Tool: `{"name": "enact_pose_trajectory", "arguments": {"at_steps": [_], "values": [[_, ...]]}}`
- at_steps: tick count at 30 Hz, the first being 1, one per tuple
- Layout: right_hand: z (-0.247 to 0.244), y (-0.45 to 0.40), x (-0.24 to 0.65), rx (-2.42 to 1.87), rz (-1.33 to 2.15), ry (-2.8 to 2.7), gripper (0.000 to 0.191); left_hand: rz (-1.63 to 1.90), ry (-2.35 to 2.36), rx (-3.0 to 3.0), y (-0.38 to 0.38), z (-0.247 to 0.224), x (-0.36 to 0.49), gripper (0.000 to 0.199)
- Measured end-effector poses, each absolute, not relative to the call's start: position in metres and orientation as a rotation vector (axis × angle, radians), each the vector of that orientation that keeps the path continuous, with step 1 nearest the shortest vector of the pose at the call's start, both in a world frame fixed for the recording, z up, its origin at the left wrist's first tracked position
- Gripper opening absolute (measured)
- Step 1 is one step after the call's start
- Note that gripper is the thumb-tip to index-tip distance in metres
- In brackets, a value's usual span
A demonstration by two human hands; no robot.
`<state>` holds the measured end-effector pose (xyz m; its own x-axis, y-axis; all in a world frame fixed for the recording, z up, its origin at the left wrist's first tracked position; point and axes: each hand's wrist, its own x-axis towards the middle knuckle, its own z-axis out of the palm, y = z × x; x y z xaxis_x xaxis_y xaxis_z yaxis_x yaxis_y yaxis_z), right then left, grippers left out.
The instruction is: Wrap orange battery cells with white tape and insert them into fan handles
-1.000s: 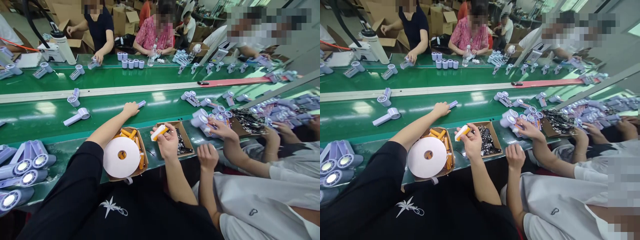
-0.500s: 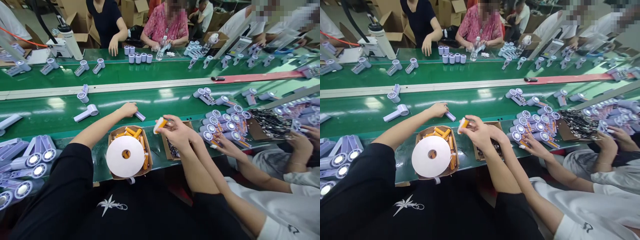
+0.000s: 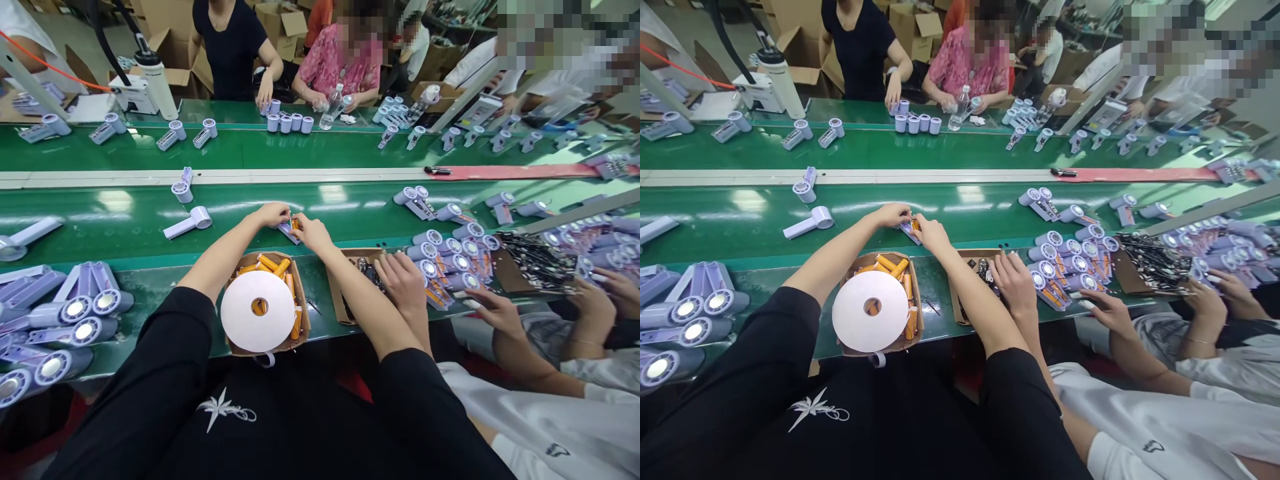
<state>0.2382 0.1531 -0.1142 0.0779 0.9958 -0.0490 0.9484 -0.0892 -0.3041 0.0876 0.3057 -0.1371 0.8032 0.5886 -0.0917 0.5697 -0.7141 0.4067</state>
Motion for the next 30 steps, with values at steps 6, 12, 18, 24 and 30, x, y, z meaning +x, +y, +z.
{"name": "enact_pose_trajectory", "arguments": {"at_steps": [6, 12, 18, 24, 30], "values": [[-0.114, 0.156, 0.238, -2.316, 0.319, -2.144, 0.053, 0.155, 0.912, 2.482, 0.303, -0.146, 0.1, 0.018], [-0.116, 0.161, 0.232, -2.299, 0.356, -2.328, 0.054, 0.201, 0.991, 2.41, 0.295, -0.141, 0.104, 0.016], [-0.106, 0.171, 0.245, -2.26, 0.341, -2.401, 0.046, 0.338, 1.109, 2.339, 0.266, -0.119, 0.114, 0.029], [-0.097, 0.162, 0.264, -2.287, 0.254, -2.289, 0.043, 0.412, 0.575, 2.495, 0.165, -0.07, 0.006, 0.045], [-0.073, 0.112, 0.253, -2.033, 0.296, -2.13, 0.044, 0.071, 0.388, 2.734, 0.042, -0.06, -0.113, 0.071]]}}
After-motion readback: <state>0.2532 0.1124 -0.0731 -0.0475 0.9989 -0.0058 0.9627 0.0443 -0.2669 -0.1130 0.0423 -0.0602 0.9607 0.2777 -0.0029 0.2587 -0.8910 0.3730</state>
